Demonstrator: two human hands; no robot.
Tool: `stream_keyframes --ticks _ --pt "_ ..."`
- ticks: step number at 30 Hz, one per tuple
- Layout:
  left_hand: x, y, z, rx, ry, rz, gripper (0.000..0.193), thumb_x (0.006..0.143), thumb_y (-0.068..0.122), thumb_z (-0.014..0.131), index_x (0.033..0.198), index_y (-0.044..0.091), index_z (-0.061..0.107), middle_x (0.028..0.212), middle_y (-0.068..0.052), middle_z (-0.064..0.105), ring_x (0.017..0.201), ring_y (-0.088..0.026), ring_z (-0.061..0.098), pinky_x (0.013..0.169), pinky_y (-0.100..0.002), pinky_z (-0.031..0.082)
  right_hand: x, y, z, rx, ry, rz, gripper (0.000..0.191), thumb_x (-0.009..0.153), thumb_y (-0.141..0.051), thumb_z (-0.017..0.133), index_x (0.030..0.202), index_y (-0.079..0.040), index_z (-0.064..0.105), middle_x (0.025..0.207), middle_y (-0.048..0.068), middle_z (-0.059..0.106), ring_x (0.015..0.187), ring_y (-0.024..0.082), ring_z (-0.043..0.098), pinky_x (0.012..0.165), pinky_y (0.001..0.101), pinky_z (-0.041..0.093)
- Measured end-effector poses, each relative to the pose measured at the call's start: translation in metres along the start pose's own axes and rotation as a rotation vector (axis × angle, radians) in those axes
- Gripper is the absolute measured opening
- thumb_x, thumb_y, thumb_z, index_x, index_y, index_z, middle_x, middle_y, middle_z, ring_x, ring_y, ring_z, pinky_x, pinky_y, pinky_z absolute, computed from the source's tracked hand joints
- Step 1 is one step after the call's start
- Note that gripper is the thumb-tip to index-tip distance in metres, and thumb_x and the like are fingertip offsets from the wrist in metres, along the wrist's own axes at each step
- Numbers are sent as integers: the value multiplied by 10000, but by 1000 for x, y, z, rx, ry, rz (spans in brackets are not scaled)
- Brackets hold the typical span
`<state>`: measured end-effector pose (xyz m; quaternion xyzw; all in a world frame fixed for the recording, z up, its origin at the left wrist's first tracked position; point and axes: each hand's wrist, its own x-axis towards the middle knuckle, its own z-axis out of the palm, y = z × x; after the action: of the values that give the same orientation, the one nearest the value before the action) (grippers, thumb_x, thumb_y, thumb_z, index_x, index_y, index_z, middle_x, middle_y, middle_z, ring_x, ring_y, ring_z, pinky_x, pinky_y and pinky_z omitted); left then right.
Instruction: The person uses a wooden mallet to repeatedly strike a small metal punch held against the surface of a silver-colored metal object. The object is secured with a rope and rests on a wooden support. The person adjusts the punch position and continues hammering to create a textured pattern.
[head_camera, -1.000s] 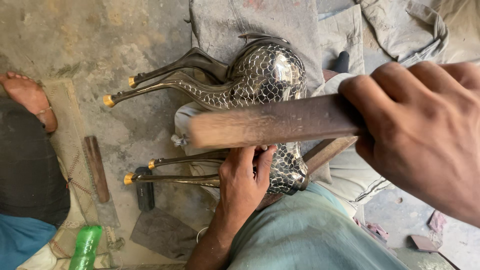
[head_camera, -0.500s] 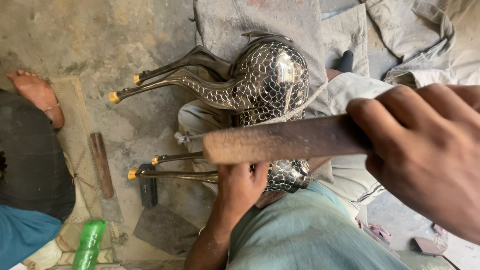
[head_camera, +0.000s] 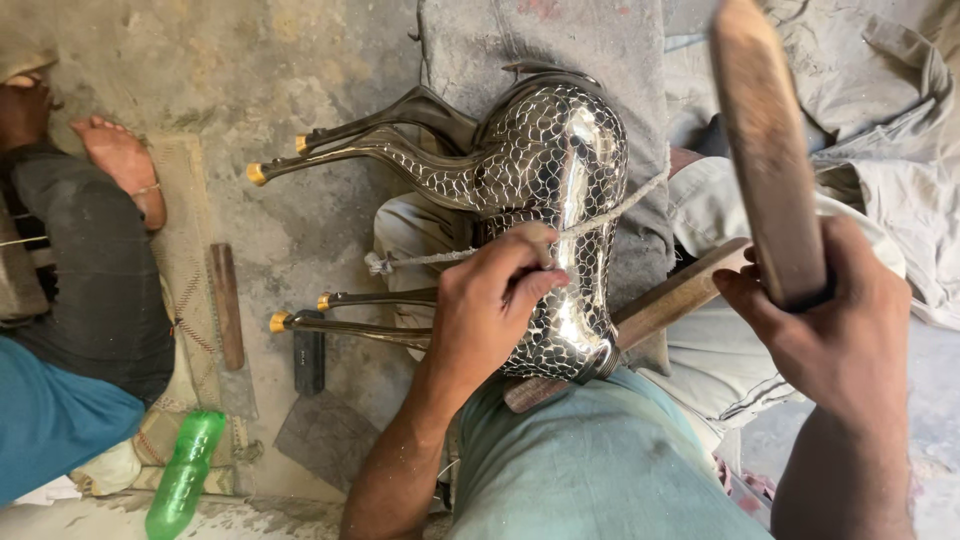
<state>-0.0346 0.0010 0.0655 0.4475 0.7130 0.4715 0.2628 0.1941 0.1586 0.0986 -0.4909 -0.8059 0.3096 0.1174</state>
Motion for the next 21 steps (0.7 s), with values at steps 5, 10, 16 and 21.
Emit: stream_keyframes --ticks 5,10,16,21 --pt "6 9 3 127 -93 145 427 935 120 784 1333 71 639 987 -110 725 853 -216 753 699 -342 614 2 3 -11 84 -6 4 435 857 -113 861 1167 61 611 923 155 726 802 203 691 727 371 553" --pt "8 15 2 180 -136 169 377 951 143 763 1292 50 630 975 -136 698 828 -286 721 689 -383 578 11 -15 -19 237 27 -56 448 891 -189 879 1161 42 606 915 138 720 822 162 697 777 341 573" --pt "10 19 4 253 -144 182 345 961 162 754 1261 41 634 939 -148 663 808 -331 692 681 -423 544 27 -29 -29 -341 -143 -263 359 898 -212 795 1174 -63 621 952 73 720 784 185 699 677 345 573" --pt "11 22 4 224 -168 133 378 967 174 736 1299 32 622 922 -143 654 773 -302 696 645 -410 548 30 -19 -32 -210 44 -406 349 876 -156 789 1144 -10 619 950 151 704 815 295 698 693 392 552"
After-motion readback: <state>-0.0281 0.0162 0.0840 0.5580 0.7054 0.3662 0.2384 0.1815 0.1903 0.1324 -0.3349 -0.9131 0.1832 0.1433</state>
